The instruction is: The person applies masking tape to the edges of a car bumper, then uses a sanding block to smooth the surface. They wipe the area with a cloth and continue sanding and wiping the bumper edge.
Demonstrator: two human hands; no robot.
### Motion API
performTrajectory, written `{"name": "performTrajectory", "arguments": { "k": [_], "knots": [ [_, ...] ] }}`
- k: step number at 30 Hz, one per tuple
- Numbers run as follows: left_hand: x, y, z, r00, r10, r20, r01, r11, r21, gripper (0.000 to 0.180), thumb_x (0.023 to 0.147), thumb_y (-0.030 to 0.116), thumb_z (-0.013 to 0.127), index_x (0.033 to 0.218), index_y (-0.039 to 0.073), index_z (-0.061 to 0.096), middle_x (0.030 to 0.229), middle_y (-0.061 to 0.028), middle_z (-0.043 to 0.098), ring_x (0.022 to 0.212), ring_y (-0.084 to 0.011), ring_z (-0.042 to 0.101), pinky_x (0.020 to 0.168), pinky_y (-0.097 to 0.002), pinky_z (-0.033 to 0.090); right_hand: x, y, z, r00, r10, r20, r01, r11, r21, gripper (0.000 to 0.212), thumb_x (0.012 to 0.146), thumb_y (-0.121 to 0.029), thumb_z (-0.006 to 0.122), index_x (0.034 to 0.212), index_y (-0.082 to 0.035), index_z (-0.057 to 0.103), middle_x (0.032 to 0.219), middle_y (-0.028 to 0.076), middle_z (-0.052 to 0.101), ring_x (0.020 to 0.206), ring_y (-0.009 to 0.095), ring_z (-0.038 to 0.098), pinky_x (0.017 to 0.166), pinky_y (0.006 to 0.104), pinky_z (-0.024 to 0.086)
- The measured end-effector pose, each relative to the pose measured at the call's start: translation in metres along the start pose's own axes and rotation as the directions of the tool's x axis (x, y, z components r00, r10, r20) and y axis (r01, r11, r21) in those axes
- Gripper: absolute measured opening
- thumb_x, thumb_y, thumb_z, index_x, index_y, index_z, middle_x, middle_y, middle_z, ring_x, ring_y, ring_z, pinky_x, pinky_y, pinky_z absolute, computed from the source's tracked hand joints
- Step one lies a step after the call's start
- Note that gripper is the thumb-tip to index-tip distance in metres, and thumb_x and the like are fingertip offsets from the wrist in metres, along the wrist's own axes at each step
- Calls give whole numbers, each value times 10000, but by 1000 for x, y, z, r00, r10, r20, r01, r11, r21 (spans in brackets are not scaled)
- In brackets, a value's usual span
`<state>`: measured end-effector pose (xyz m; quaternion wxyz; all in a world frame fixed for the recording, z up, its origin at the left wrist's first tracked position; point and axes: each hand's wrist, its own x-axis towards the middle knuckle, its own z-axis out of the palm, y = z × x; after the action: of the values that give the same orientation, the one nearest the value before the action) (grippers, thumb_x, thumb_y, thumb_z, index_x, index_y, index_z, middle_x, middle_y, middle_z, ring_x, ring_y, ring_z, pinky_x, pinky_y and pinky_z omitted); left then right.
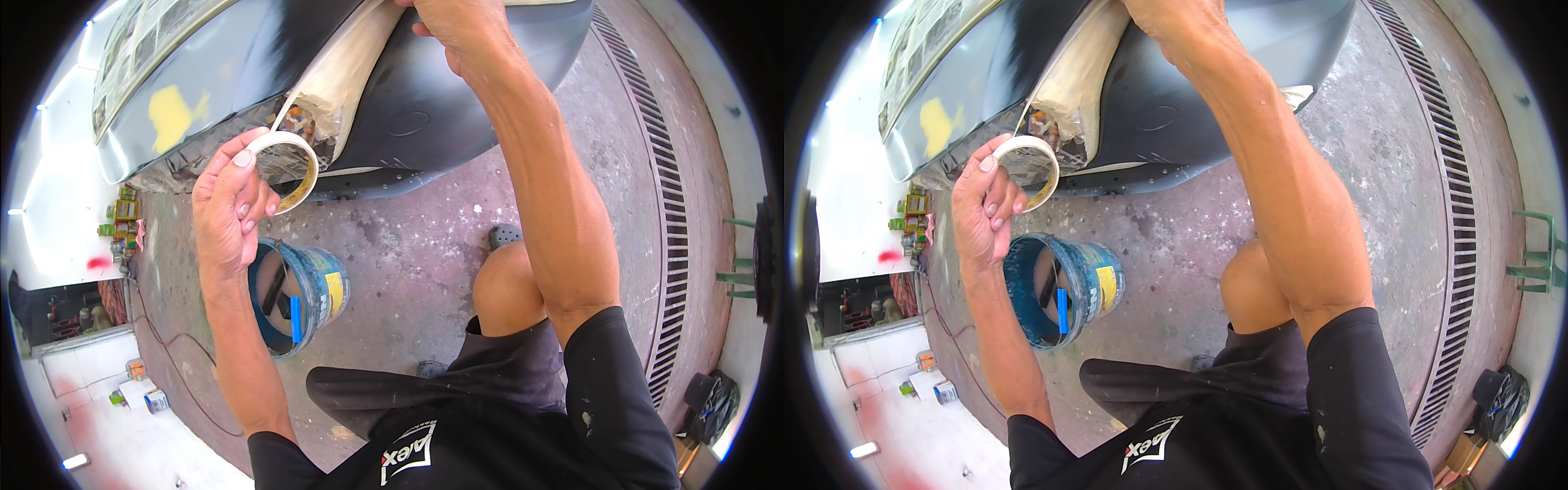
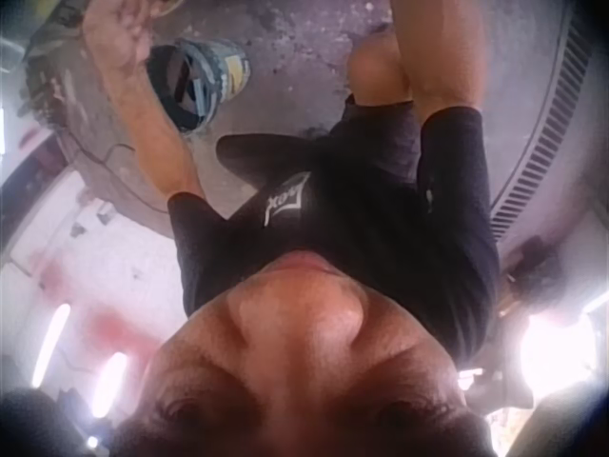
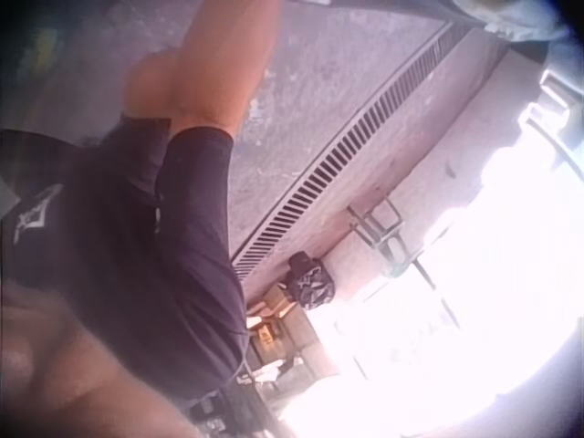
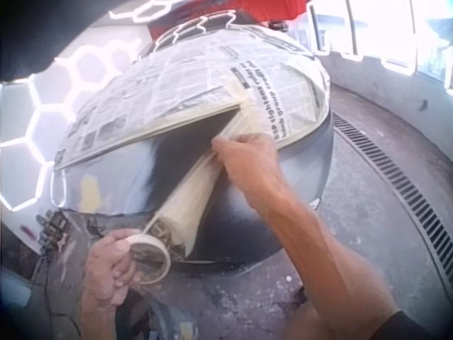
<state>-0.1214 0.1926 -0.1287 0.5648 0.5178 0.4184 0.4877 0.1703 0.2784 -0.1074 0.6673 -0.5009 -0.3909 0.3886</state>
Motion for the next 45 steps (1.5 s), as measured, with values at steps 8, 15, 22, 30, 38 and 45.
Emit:
{"name": "performTrajectory", "arguments": {
  "k": [8, 15, 22, 30, 38, 45],
  "knots": [
    [-7, 2, -1, 998, 53, -16, -50, 987, 150, 366, 1065, 191, 654, 1344, -45, 668, 603, 89, 460, 485, -8, 362, 589, -245, 444, -5, 11, 5, 996, -86, -7, 86, 996, 35, 252, 935, -165, 736, 757, 13, 729, 703, 30, 669, 579, 103, 547, 512, 305, 392],
    [-2, 2, 2, 999, 24, -39, -17, 985, 171, 352, 1072, 188, 652, 1338, -40, 675, 600, 94, 445, 481, -4, 340, 578, -241, 432, -9, 9, 7, 997, -76, -14, 77, 997, 30, 258, 950, -170, 722, 763, 7, 740, 667, 3, 639, 552, 87, 532, 500, 294, 387],
    [4, 3, 2, 999, 49, 4, -48, 978, 204, 337, 1058, 174, 686, 1339, -12, 689, 667, 90, 529, 512, 8, 372, 559, -219, 422, -10, 5, 8, 992, -105, -77, 106, 994, 10, 253, 946, -193, 726, 799, 9, 766, 657, 9, 645, 538, 93, 542, 483, 302, 394],
    [-5, 2, 20, 987, 152, -53, -116, 899, 423, 385, 1054, 123, 685, 1437, 86, 692, 805, 70, 660, 582, 11, 415, 539, -185, 373, -17, 5, 9, 981, -176, -87, 166, 980, -109, 249, 931, -189, 731, 849, 44, 770, 729, 106, 729, 655, 153, 671, 616, 346, 524],
    [-2, -5, 5, 984, 175, 28, -158, 795, 585, 323, 1064, 122, 668, 1371, 103, 765, 818, 82, 647, 607, 13, 414, 532, -198, 341, -12, 19, 18, 936, -296, -190, 257, 944, -208, 269, 918, -213, 740, 896, 54, 770, 779, 180, 760, 739, 246, 731, 727, 408, 570],
    [-1, 6, 8, 999, 37, -29, -17, 864, 504, 355, 1047, 125, 657, 1388, 94, 752, 716, 99, 556, 565, 5, 366, 529, -199, 333, -22, 7, 9, 957, -268, -108, 254, 958, -131, 279, 901, -209, 720, 797, 48, 749, 734, 173, 734, 706, 243, 713, 705, 408, 557]
  ]
}}
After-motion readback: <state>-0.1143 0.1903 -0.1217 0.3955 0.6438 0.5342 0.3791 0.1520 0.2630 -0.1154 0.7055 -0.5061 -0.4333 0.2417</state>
